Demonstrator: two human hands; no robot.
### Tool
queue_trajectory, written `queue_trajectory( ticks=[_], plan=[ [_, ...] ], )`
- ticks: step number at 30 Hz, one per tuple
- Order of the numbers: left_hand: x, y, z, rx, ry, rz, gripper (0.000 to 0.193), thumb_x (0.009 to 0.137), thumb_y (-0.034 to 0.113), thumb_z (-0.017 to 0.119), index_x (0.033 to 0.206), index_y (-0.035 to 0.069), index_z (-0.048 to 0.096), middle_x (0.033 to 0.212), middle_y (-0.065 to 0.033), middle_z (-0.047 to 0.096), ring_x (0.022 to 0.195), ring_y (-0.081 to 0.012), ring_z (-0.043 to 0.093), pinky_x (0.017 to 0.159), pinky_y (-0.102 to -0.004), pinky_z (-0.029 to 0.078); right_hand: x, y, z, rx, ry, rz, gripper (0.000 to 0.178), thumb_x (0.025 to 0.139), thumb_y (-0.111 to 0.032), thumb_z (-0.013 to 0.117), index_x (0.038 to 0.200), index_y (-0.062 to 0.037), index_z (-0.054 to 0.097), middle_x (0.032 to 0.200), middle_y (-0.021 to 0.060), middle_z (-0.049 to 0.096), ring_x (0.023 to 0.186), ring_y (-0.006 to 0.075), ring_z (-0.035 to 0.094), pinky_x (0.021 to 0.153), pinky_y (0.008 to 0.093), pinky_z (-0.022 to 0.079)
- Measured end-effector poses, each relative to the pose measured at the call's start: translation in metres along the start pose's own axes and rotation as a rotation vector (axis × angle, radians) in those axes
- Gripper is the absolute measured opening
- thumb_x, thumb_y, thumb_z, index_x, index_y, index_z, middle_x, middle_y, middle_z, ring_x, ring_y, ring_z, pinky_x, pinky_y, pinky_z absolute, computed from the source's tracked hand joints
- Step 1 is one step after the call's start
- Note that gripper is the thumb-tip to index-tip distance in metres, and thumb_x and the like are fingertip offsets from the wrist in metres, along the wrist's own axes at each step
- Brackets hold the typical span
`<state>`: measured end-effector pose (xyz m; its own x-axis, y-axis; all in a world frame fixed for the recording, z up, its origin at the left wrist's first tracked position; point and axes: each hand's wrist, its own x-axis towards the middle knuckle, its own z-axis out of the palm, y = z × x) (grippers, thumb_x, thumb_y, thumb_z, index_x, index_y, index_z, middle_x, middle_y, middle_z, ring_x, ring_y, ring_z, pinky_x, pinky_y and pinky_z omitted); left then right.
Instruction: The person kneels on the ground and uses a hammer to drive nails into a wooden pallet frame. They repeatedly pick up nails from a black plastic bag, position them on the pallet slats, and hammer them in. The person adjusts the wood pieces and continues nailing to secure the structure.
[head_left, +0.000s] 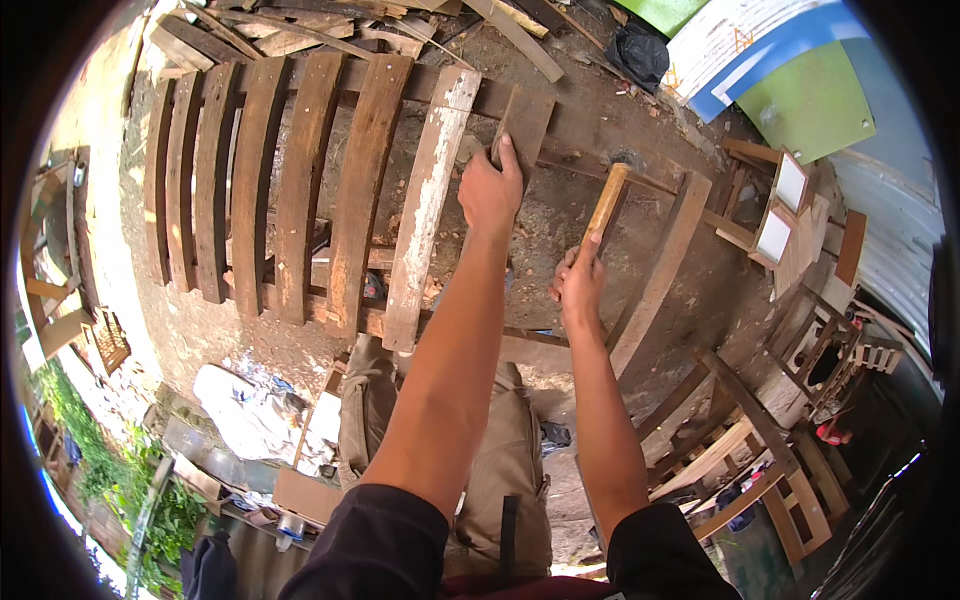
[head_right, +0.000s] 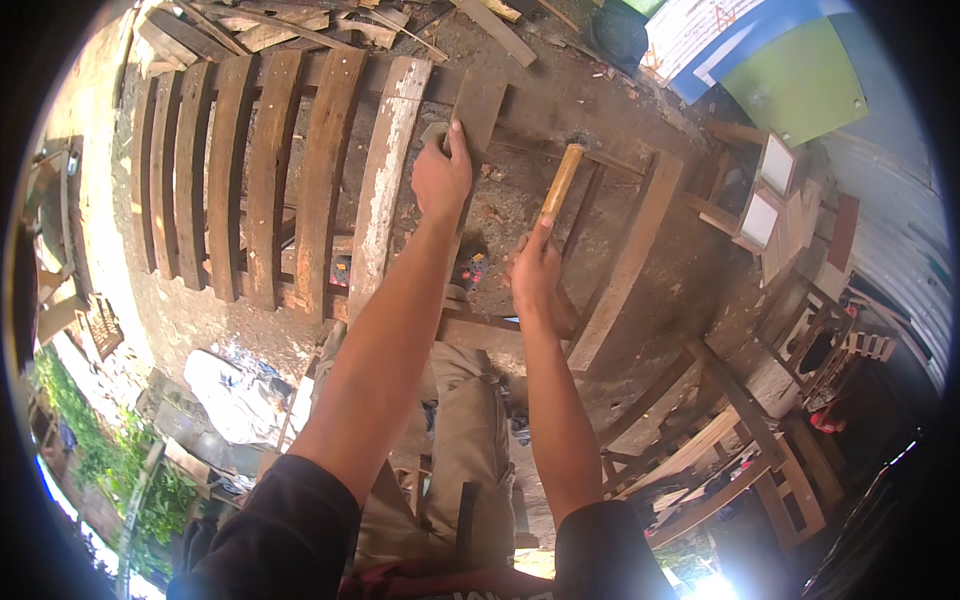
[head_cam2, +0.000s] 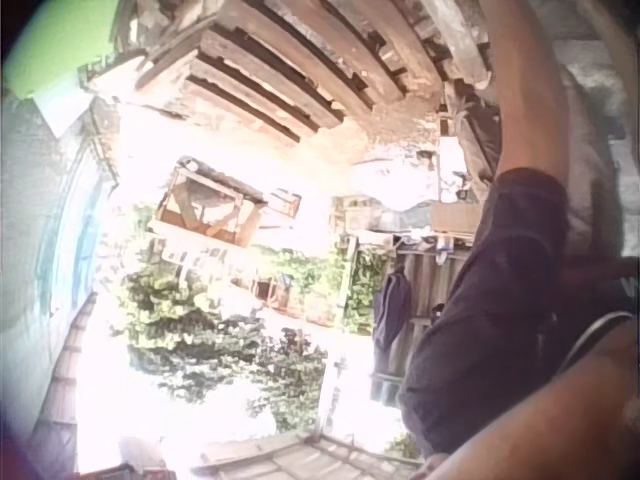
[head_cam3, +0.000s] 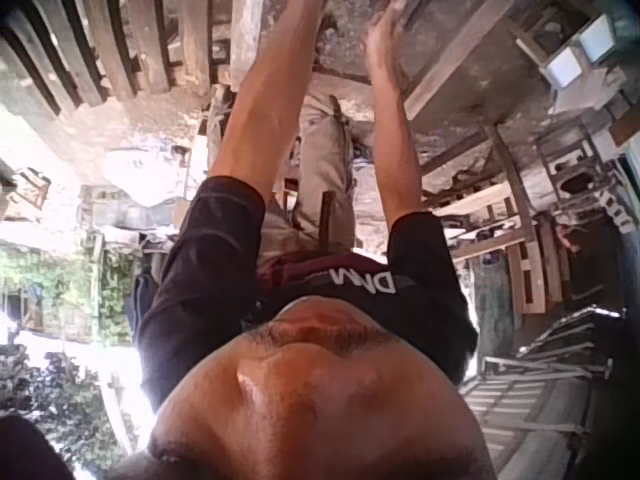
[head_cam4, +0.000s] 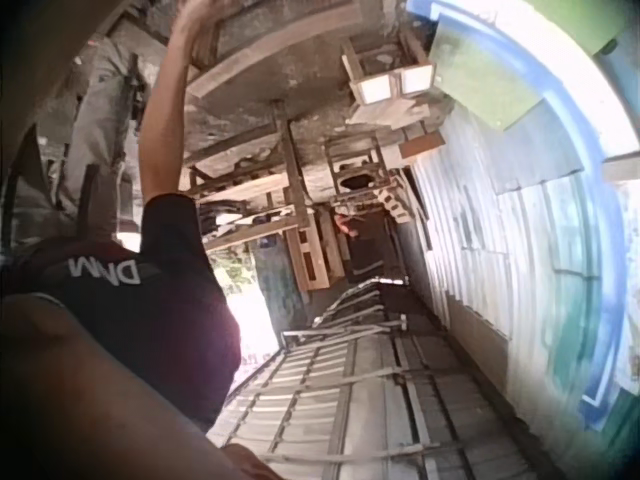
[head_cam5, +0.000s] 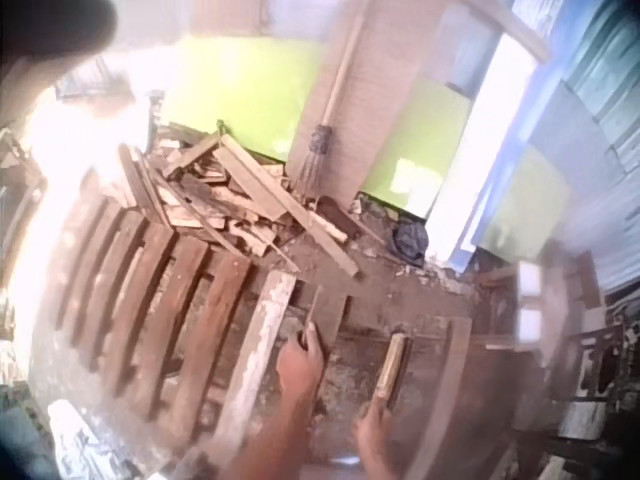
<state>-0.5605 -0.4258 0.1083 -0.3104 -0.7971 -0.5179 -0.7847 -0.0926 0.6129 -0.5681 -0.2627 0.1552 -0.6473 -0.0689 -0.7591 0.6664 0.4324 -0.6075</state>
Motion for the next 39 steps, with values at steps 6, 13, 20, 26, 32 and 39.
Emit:
queue_trajectory(
  ticks=[6,13,20,26,32,39],
  plan=[
    [0.026,-0.033,-0.016,-0.018,-0.235,0.172,0.078,0.101,0.064,0.034,0.117,-0.010,0.056,0.116,-0.0394,0.059,0.115,-0.0544,0.054,0.098,-0.0546,0.043,-0.041,0.081,-0.027,-0.127,0.070,-0.121,0.061,0.104,-0.059,0.036,0.074,-0.0067,0.045,0.055,0.0025,0.040,0.047,0.0161,0.043,0.046,0.0347,0.035],
    [-0.017,-0.077,-0.062,-0.129,-0.378,0.374,0.041,0.104,0.031,0.052,0.127,-0.003,0.057,0.118,-0.0221,0.067,0.114,-0.0334,0.063,0.092,-0.0406,0.050,-0.118,0.139,-0.034,-0.427,0.142,-0.162,0.059,0.105,-0.046,0.037,0.090,0.0044,0.063,0.077,0.0265,0.063,0.081,0.0475,0.063,0.072,0.0543,0.045],
    [-0.123,-0.173,-0.155,-0.287,-0.894,0.004,0.035,0.106,0.029,0.053,0.118,-0.002,0.063,0.103,-0.0077,0.071,0.096,-0.0157,0.066,0.086,-0.0323,0.053,-0.200,0.226,0.011,-0.184,0.372,-0.155,0.060,0.104,-0.051,0.042,0.087,0.0031,0.060,0.065,0.0159,0.056,0.061,0.0312,0.059,0.061,0.0429,0.045],
    [-0.158,-0.213,-0.245,-0.031,-1.197,-0.032,0.044,0.104,0.037,0.055,0.122,-0.002,0.063,0.109,-0.0087,0.070,0.101,-0.0159,0.065,0.093,-0.0315,0.050,-0.322,0.192,0.107,0.010,0.526,-0.146,0.048,0.105,-0.042,0.046,0.090,0.0021,0.057,0.067,0.0200,0.056,0.065,0.0378,0.061,0.061,0.0468,0.044],
    [-0.179,-0.220,-0.267,0.051,-1.552,-0.317,0.064,0.101,0.053,0.051,0.141,0.004,0.050,0.124,-0.0094,0.066,0.119,-0.0185,0.059,0.095,-0.0341,0.048,-0.421,0.194,0.151,0.063,0.467,-0.030,0.035,0.101,-0.034,0.055,0.094,0.0002,0.056,0.070,0.0263,0.061,0.071,0.0464,0.065,0.057,0.0492,0.047],
    [-0.251,-0.238,-0.255,-0.076,-1.570,-0.491,0.023,0.100,0.018,0.059,0.120,0.005,0.055,0.096,-0.0078,0.066,0.086,-0.0190,0.066,0.082,-0.0361,0.055,-0.483,0.248,0.144,0.015,0.435,-0.053,0.030,0.100,-0.025,0.057,0.111,0.0016,0.051,0.094,0.0265,0.064,0.086,0.0469,0.063,0.071,0.0528,0.050]
  ],
)
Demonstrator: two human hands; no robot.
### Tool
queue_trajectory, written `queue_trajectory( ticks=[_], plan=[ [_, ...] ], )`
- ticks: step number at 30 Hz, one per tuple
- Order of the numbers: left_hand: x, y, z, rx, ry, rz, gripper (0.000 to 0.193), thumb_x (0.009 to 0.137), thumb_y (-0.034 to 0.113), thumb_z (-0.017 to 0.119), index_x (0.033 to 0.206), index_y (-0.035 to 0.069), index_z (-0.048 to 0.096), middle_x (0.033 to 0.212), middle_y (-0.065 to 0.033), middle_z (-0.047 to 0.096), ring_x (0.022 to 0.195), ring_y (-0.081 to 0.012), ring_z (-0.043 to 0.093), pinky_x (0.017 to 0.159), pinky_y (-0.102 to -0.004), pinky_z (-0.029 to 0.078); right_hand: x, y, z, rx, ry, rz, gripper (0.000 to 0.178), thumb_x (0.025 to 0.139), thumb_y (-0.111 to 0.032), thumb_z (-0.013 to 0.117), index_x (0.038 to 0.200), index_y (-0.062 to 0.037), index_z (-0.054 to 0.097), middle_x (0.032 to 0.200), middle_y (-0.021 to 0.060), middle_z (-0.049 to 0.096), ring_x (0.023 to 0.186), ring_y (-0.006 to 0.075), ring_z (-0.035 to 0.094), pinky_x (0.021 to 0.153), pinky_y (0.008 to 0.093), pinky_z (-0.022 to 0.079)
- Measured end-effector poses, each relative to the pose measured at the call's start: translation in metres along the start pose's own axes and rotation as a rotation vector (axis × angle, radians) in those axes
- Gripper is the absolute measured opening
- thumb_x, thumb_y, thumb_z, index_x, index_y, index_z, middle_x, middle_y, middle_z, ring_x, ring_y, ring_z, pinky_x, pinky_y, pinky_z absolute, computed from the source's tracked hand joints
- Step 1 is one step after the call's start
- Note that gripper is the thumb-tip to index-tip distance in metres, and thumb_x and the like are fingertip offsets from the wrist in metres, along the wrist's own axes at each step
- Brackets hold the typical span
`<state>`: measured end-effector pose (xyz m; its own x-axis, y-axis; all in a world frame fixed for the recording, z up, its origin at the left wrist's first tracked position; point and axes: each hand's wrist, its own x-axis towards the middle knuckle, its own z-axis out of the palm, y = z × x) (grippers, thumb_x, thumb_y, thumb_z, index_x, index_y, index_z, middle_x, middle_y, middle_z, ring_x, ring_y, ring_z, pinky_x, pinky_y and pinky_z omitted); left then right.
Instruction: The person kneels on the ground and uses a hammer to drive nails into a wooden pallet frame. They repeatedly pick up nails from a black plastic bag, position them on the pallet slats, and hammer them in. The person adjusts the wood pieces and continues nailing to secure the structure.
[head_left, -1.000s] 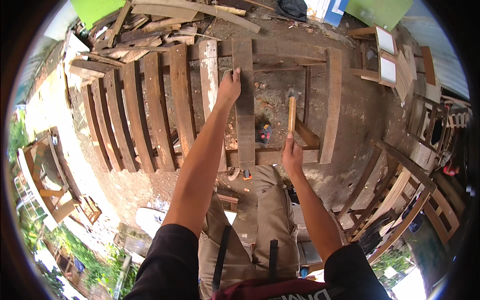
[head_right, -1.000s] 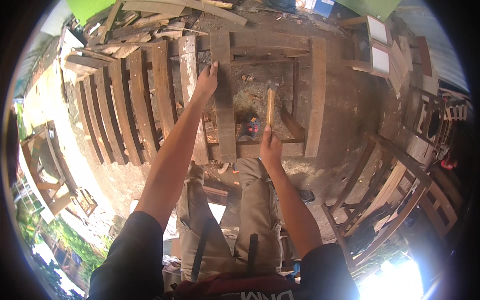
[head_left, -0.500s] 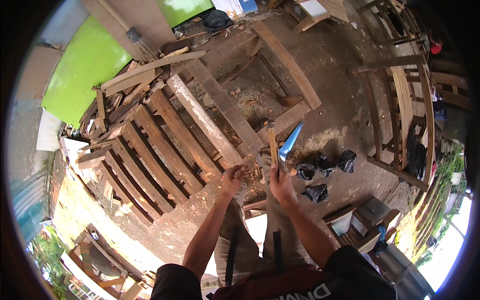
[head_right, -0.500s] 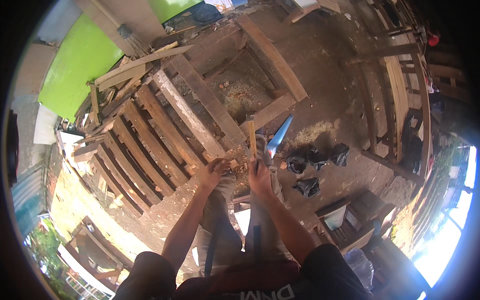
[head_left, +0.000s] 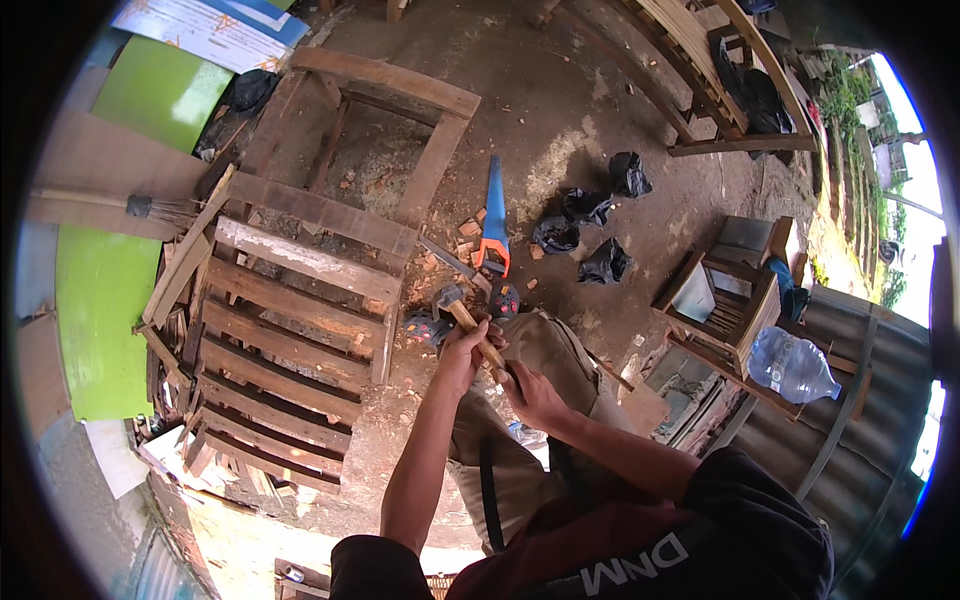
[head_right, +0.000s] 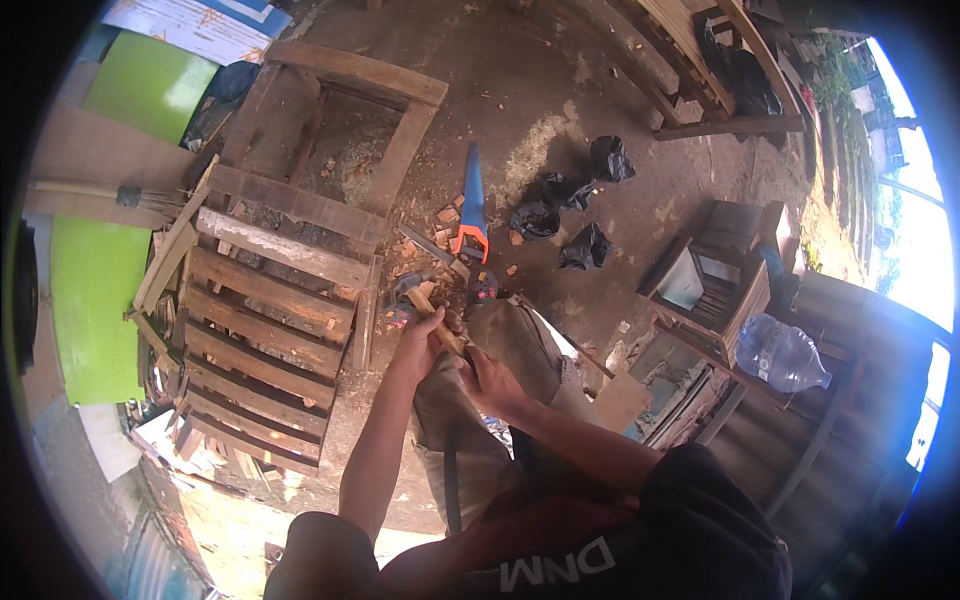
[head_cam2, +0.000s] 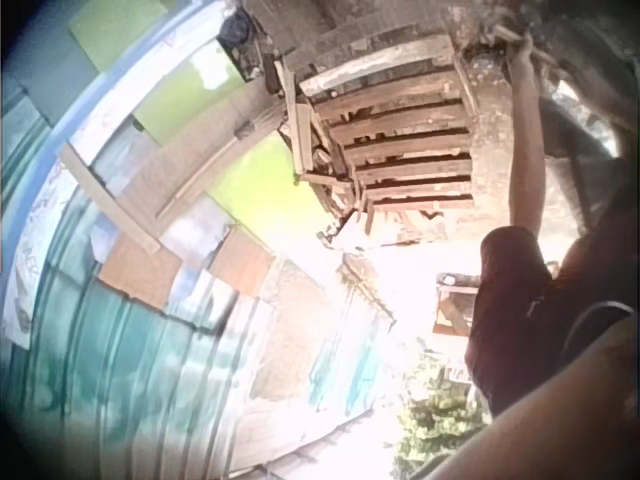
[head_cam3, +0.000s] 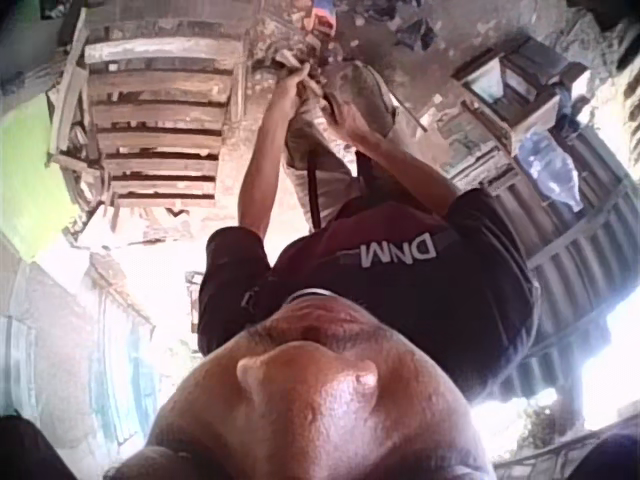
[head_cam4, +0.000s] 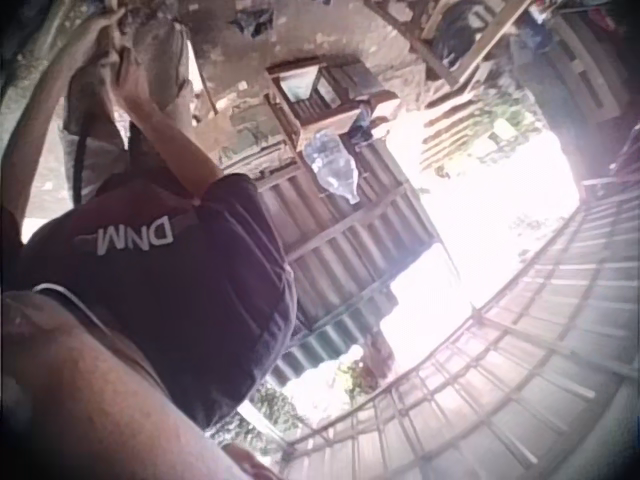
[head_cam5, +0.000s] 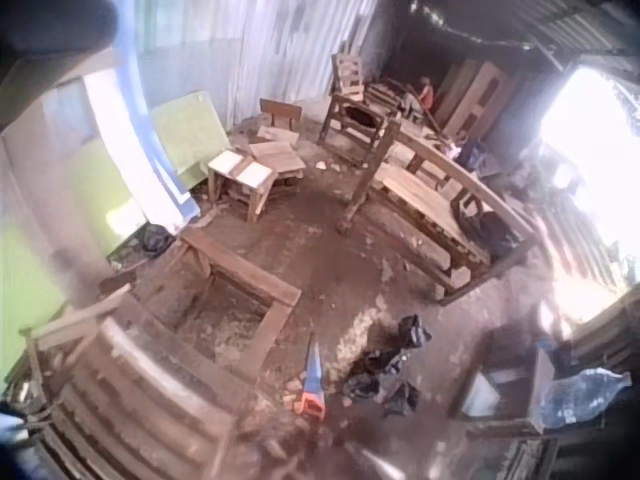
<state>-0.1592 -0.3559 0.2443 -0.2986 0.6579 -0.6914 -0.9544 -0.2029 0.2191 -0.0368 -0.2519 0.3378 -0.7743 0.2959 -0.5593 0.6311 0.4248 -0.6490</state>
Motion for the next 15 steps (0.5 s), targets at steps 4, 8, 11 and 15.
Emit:
queue_trajectory(
  ticks=[4,8,11,15],
  plan=[
    [-0.005,-0.025,0.007,-0.005,0.031,0.033,0.015,0.099,0.015,0.061,0.110,0.008,0.054,0.078,-0.0013,0.053,0.068,-0.0133,0.055,0.069,-0.0310,0.049,-0.008,0.041,-0.012,0.055,0.126,-0.004,0.028,0.098,-0.021,0.061,0.113,0.0015,0.053,0.105,0.0238,0.065,0.097,0.0438,0.063,0.078,0.0505,0.050],
    [-0.014,-0.041,0.008,0.150,0.128,0.005,0.012,0.098,0.014,0.062,0.105,0.009,0.055,0.070,0.0029,0.046,0.057,-0.0086,0.045,0.054,-0.0268,0.040,0.000,0.093,-0.015,0.070,0.343,-0.108,0.018,0.099,-0.015,0.061,0.109,-0.0009,0.057,0.083,0.0131,0.066,0.067,0.0223,0.065,0.062,0.0352,0.051],
    [-0.013,-0.036,0.024,0.331,0.262,-0.017,0.014,0.097,0.019,0.066,0.100,0.009,0.058,0.063,0.0054,0.043,0.048,-0.0055,0.041,0.045,-0.0252,0.035,0.025,0.102,-0.030,0.260,0.310,0.096,0.020,0.099,-0.017,0.063,0.109,-0.0003,0.057,0.077,0.0089,0.065,0.065,0.0139,0.062,0.061,0.0296,0.049],
    [-0.006,-0.019,0.038,0.658,0.330,-0.087,0.020,0.096,0.024,0.068,0.100,0.008,0.056,0.060,0.0058,0.043,0.045,-0.0053,0.040,0.043,-0.0244,0.033,0.052,0.115,-0.015,0.434,0.425,0.144,0.021,0.097,-0.020,0.066,0.098,0.0007,0.061,0.071,0.0072,0.063,0.064,0.0093,0.057,0.059,0.0269,0.047]
  ],
)
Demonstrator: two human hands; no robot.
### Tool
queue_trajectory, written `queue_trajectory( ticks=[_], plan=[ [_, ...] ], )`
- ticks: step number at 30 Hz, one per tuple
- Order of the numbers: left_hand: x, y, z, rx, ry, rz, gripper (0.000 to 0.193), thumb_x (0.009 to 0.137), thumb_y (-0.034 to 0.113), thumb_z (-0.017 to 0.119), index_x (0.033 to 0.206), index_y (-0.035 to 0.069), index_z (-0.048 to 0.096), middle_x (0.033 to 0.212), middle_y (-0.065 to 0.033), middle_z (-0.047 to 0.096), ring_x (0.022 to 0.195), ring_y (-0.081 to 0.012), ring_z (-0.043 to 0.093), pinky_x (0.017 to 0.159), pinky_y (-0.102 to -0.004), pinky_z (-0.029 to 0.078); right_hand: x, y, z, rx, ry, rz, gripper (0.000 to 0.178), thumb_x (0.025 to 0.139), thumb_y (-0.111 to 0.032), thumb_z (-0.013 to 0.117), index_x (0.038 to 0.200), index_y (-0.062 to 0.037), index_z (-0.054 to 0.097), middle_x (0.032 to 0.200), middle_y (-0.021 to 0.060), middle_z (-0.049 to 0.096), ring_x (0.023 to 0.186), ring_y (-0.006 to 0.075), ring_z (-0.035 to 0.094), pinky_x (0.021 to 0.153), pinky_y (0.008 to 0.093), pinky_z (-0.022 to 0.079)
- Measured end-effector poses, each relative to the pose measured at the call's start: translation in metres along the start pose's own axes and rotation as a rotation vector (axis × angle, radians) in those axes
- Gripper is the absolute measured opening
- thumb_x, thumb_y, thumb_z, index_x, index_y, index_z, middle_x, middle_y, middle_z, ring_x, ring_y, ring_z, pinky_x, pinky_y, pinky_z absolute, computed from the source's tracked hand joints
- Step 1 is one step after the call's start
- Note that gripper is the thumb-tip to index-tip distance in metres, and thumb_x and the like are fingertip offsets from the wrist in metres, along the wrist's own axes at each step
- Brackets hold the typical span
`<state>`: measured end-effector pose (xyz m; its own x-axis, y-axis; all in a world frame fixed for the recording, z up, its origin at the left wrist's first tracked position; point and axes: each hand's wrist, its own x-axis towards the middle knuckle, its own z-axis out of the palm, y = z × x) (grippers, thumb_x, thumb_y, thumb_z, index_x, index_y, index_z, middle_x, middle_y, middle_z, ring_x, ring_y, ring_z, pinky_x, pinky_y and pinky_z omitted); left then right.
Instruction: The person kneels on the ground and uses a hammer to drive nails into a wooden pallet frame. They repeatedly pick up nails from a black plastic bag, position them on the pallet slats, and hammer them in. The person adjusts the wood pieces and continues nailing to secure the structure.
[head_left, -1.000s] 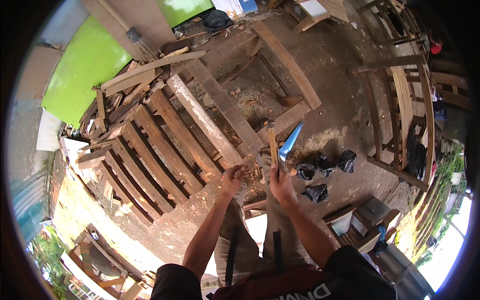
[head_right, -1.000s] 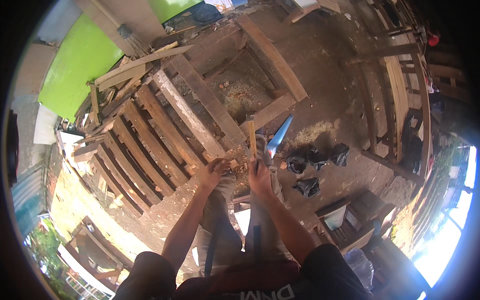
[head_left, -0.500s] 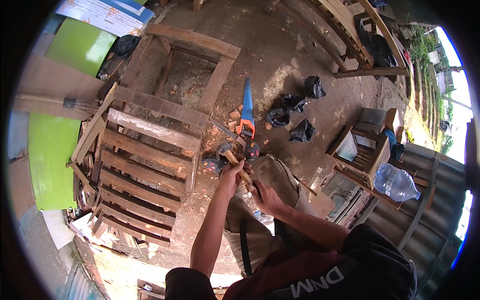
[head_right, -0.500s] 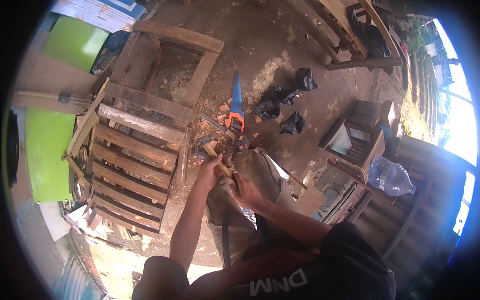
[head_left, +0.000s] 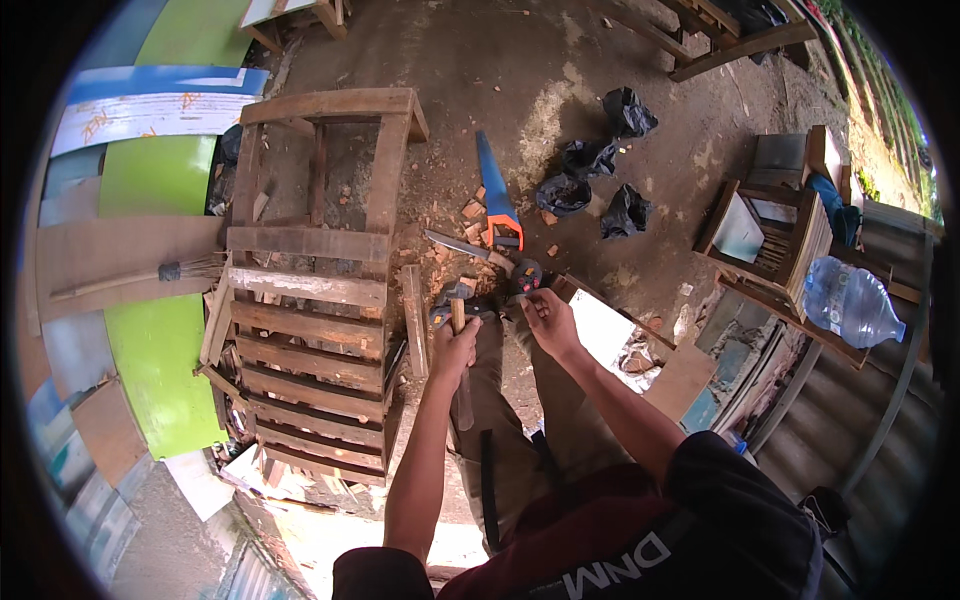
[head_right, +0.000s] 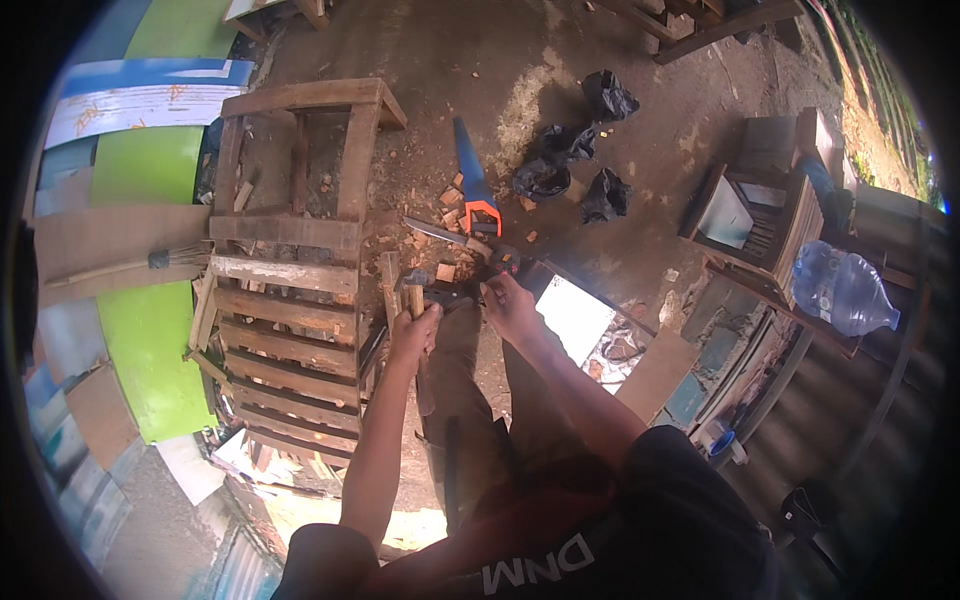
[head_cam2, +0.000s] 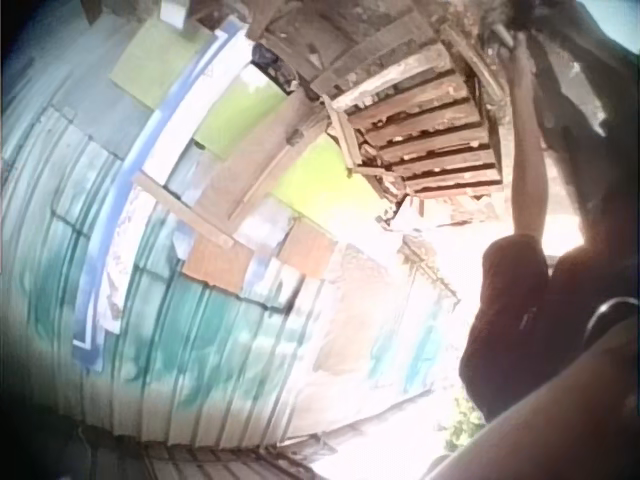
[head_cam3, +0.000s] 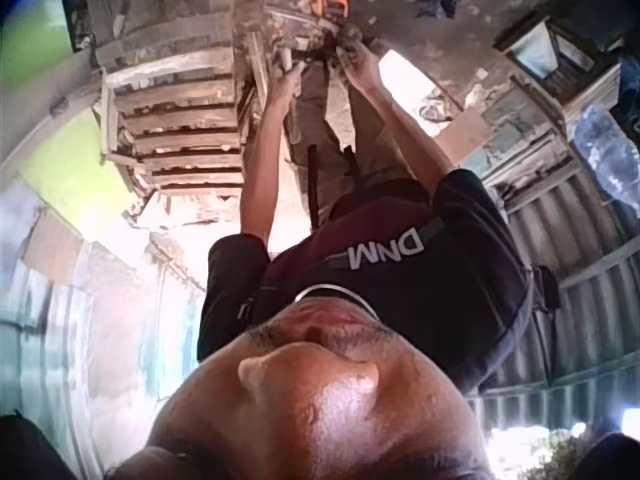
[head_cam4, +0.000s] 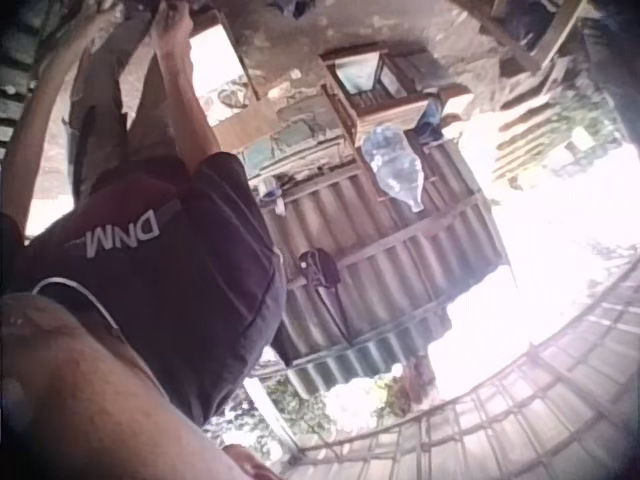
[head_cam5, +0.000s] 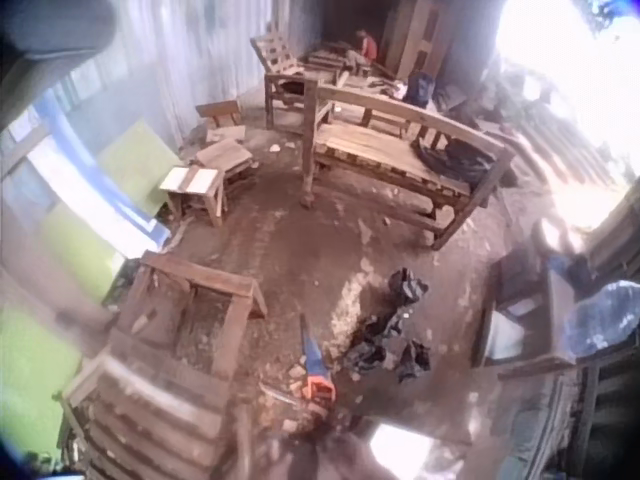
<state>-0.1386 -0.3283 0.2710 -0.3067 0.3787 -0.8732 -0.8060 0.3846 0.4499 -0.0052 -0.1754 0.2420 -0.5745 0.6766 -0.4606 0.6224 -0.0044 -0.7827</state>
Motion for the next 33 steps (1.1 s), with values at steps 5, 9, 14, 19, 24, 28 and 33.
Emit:
queue_trajectory(
  ticks=[5,9,14,19,24,28,33],
  plan=[
    [0.083,-0.010,0.003,0.187,0.086,0.086,0.019,0.096,0.024,0.067,0.096,0.007,0.058,0.060,0.0057,0.044,0.046,-0.0053,0.040,0.042,-0.0250,0.033,0.047,0.066,0.010,-0.041,0.009,0.067,0.025,0.091,-0.019,0.068,0.101,0.0035,0.064,0.090,0.0205,0.072,0.092,0.0389,0.071,0.078,0.0429,0.056],
    [0.153,-0.049,0.013,0.153,0.110,0.087,0.019,0.095,0.023,0.068,0.094,0.007,0.058,0.061,0.0067,0.043,0.046,-0.0045,0.039,0.042,-0.0243,0.032,0.092,0.153,0.000,-0.211,0.144,0.088,0.017,0.090,-0.013,0.067,0.098,0.0009,0.062,0.088,0.0196,0.069,0.083,0.0343,0.068,0.074,0.0387,0.053],
    [0.252,-0.103,0.040,0.260,-0.041,0.141,0.018,0.094,0.023,0.069,0.099,0.006,0.066,0.066,0.0051,0.051,0.050,-0.0040,0.043,0.044,-0.0248,0.034,0.172,0.265,-0.012,-0.303,0.313,-0.182,0.020,0.092,-0.013,0.064,0.107,-0.0008,0.057,0.099,0.0202,0.064,0.093,0.0418,0.063,0.080,0.0476,0.050],
    [0.354,-0.174,0.055,0.525,-0.029,0.237,0.029,0.093,0.029,0.070,0.098,0.001,0.069,0.070,-0.0002,0.059,0.061,-0.0120,0.055,0.056,-0.0304,0.043,0.269,0.349,-0.006,-0.410,0.582,-0.258,0.034,0.091,-0.015,0.066,0.120,-0.0026,0.054,0.116,0.0196,0.059,0.109,0.0387,0.059,0.091,0.0439,0.049],
    [0.428,-0.201,0.079,0.556,0.002,0.368,0.038,0.094,0.039,0.069,0.090,0.001,0.067,0.068,-0.0011,0.057,0.062,-0.0111,0.052,0.058,-0.0313,0.042,0.374,0.395,-0.003,-0.506,0.719,-0.374,0.032,0.084,-0.017,0.072,0.113,-0.0065,0.063,0.117,0.0124,0.062,0.116,0.0317,0.056,0.101,0.0450,0.042],
    [0.462,-0.205,0.084,0.462,-0.091,0.259,0.048,0.094,0.046,0.068,0.076,0.003,0.061,0.064,0.0010,0.053,0.060,-0.0090,0.048,0.056,-0.0309,0.040,0.427,0.432,-0.002,-0.697,0.685,-0.313,0.039,0.085,-0.028,0.072,0.114,-0.0036,0.063,0.116,0.0186,0.061,0.112,0.0379,0.057,0.099,0.0459,0.044],
    [0.468,-0.217,0.083,0.399,-0.078,0.266,0.048,0.093,0.048,0.069,0.081,0.001,0.064,0.064,0.0004,0.054,0.062,-0.0092,0.049,0.058,-0.0307,0.041,0.443,0.455,0.003,-0.792,0.593,-0.187,0.031,0.085,-0.032,0.069,0.106,-0.0097,0.067,0.112,0.0123,0.065,0.114,0.0343,0.057,0.099,0.0474,0.042]
  ],
)
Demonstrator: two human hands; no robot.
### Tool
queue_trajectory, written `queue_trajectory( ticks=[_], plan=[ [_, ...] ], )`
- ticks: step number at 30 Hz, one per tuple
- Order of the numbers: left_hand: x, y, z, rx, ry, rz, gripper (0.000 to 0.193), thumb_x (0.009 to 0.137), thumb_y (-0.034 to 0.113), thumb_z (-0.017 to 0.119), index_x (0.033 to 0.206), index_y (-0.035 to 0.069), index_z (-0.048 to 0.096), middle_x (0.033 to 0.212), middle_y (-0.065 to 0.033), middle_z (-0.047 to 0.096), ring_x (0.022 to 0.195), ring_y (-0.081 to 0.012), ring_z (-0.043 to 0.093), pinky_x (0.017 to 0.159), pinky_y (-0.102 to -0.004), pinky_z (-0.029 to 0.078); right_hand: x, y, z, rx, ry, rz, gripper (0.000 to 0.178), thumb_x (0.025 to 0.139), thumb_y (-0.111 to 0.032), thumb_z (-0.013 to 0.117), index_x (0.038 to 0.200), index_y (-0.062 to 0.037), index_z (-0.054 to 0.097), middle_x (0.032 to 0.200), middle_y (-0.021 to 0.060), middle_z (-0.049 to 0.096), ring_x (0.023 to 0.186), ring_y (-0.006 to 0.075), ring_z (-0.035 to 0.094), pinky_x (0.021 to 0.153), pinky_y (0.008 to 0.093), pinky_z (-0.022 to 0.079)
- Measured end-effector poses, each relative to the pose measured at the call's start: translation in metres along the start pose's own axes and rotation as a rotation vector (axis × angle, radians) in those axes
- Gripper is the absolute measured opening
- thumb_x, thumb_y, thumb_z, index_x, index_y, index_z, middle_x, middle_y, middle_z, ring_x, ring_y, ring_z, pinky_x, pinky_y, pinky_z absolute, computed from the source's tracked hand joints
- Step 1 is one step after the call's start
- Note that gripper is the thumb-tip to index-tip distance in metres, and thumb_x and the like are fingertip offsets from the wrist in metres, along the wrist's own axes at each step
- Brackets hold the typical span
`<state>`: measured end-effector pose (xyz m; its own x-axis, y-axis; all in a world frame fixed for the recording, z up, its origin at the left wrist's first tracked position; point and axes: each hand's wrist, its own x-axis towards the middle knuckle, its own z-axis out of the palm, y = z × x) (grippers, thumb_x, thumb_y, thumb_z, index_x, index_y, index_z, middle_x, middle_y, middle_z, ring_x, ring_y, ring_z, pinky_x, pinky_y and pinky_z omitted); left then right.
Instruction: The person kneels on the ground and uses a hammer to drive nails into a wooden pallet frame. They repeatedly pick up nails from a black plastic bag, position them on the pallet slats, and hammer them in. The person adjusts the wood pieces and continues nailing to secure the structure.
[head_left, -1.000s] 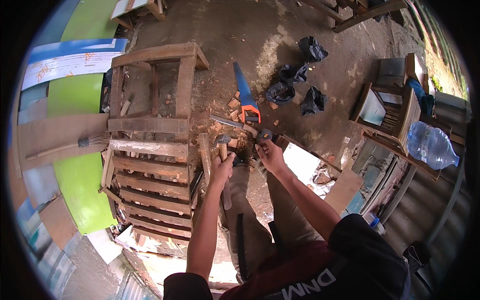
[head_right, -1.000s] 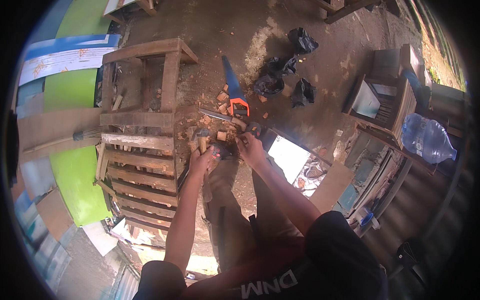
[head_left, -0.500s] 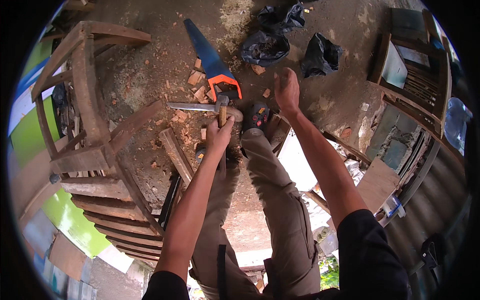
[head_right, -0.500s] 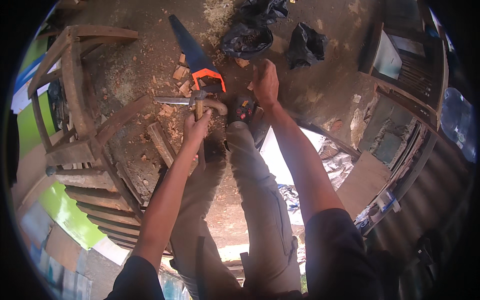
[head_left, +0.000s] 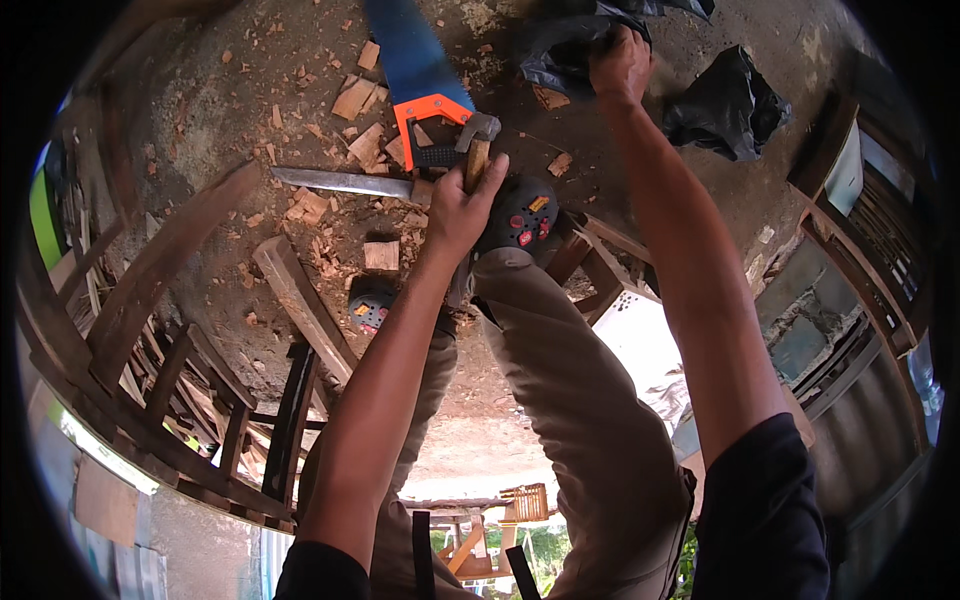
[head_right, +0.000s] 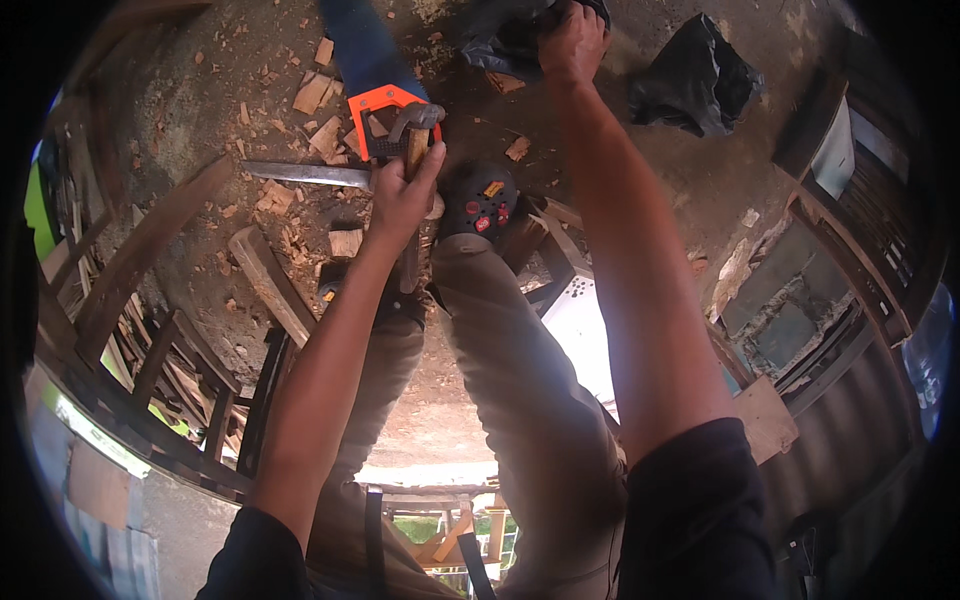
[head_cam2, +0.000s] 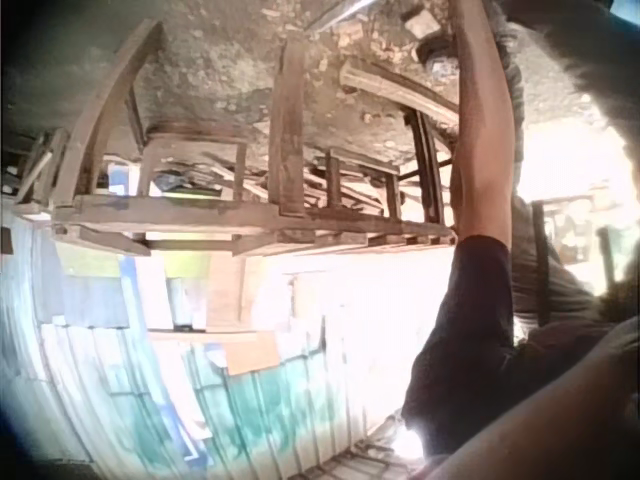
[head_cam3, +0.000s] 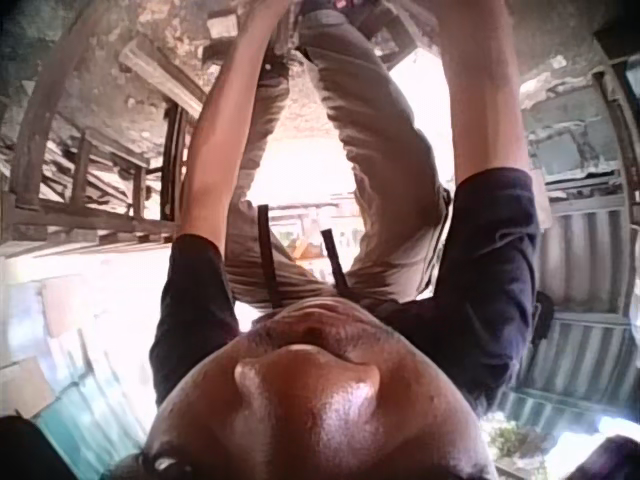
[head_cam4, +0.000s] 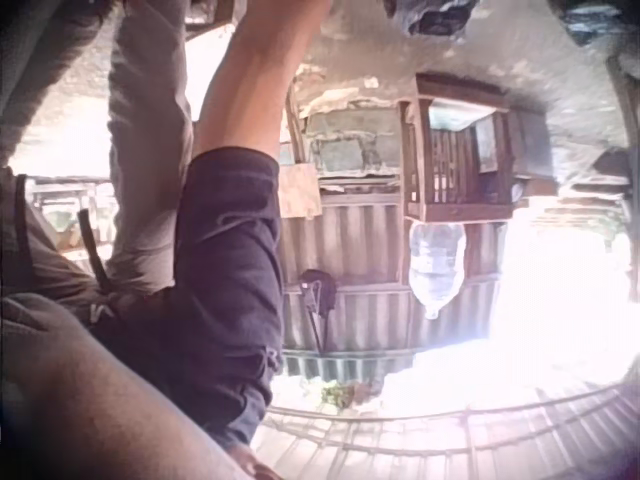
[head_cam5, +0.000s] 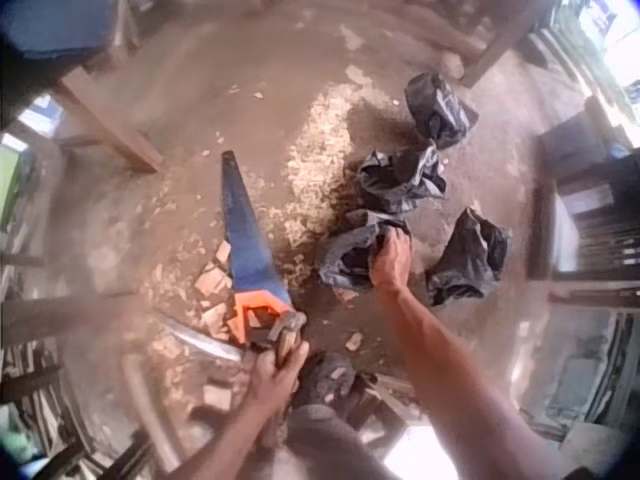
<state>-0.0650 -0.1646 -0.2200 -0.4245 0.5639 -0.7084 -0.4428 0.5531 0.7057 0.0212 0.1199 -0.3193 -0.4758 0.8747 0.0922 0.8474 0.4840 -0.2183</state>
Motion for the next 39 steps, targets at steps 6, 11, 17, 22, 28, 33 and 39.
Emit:
queue_trajectory(
  ticks=[6,11,17,22,28,33,39],
  plan=[
    [-0.037,0.027,-0.023,0.048,0.005,-0.115,0.043,0.093,0.045,0.069,0.087,0.002,0.067,0.063,0.0005,0.053,0.058,-0.0108,0.050,0.055,-0.0319,0.042,-0.020,0.004,-0.043,0.158,0.050,0.082,0.021,0.086,-0.024,0.072,0.104,-0.0135,0.075,0.107,0.0097,0.071,0.110,0.0304,0.060,0.099,0.0451,0.041],
    [-0.093,0.055,-0.069,-0.092,0.132,-0.140,0.025,0.095,0.028,0.071,0.102,0.004,0.065,0.068,0.0040,0.053,0.047,-0.0033,0.040,0.044,-0.0226,0.032,-0.070,-0.080,-0.150,0.490,-0.029,0.203,0.022,0.091,-0.024,0.073,0.102,-0.0058,0.074,0.094,0.0108,0.073,0.091,0.0279,0.068,0.084,0.0353,0.050],
    [-0.205,0.186,-0.098,-0.688,0.235,-0.186,0.025,0.091,0.025,0.076,0.103,0.006,0.064,0.069,0.0071,0.050,0.054,-0.0015,0.043,0.044,-0.0199,0.031,-0.159,-0.265,-0.345,1.105,-0.503,0.600,0.025,0.098,-0.022,0.068,0.103,0.0018,0.067,0.084,-0.0013,0.065,0.077,0.0051,0.054,0.071,0.0229,0.044],
    [-0.272,0.259,-0.143,-0.867,0.343,-0.055,0.019,0.093,0.024,0.075,0.093,0.007,0.067,0.070,0.0034,0.060,0.059,-0.0035,0.052,0.048,-0.0204,0.038,-0.190,-0.368,-0.427,1.243,-0.631,0.504,0.021,0.098,-0.019,0.068,0.102,0.0018,0.067,0.089,0.0005,0.066,0.080,0.0058,0.058,0.071,0.0227,0.048],
    [-0.356,0.278,-0.203,-1.067,0.447,0.034,0.021,0.094,0.025,0.073,0.087,0.006,0.067,0.072,0.0046,0.061,0.057,-0.0030,0.050,0.050,-0.0211,0.038,-0.209,-0.440,-0.480,1.195,-0.715,0.255,0.020,0.098,-0.016,0.067,0.104,0.0034,0.067,0.085,0.0018,0.068,0.075,0.0043,0.059,0.064,0.0209,0.048],
    [-0.403,0.257,-0.241,-1.111,0.515,0.097,0.022,0.095,0.024,0.072,0.085,0.006,0.067,0.066,0.0047,0.059,0.051,-0.0034,0.046,0.046,-0.0220,0.035,-0.230,-0.485,-0.512,1.091,-0.842,0.077,0.031,0.098,-0.023,0.068,0.110,0.0060,0.065,0.090,0.0055,0.069,0.080,0.0072,0.061,0.071,0.0222,0.049],
    [-0.446,0.243,-0.296,-1.043,0.703,0.124,0.023,0.098,0.025,0.068,0.092,0.002,0.065,0.067,-0.0032,0.063,0.053,-0.0075,0.057,0.047,-0.0229,0.042,-0.275,-0.526,-0.558,0.726,-1.215,-0.169,0.038,0.103,-0.033,0.057,0.116,0.0019,0.058,0.093,0.0161,0.065,0.084,0.0228,0.064,0.073,0.0336,0.049]
  ],
)
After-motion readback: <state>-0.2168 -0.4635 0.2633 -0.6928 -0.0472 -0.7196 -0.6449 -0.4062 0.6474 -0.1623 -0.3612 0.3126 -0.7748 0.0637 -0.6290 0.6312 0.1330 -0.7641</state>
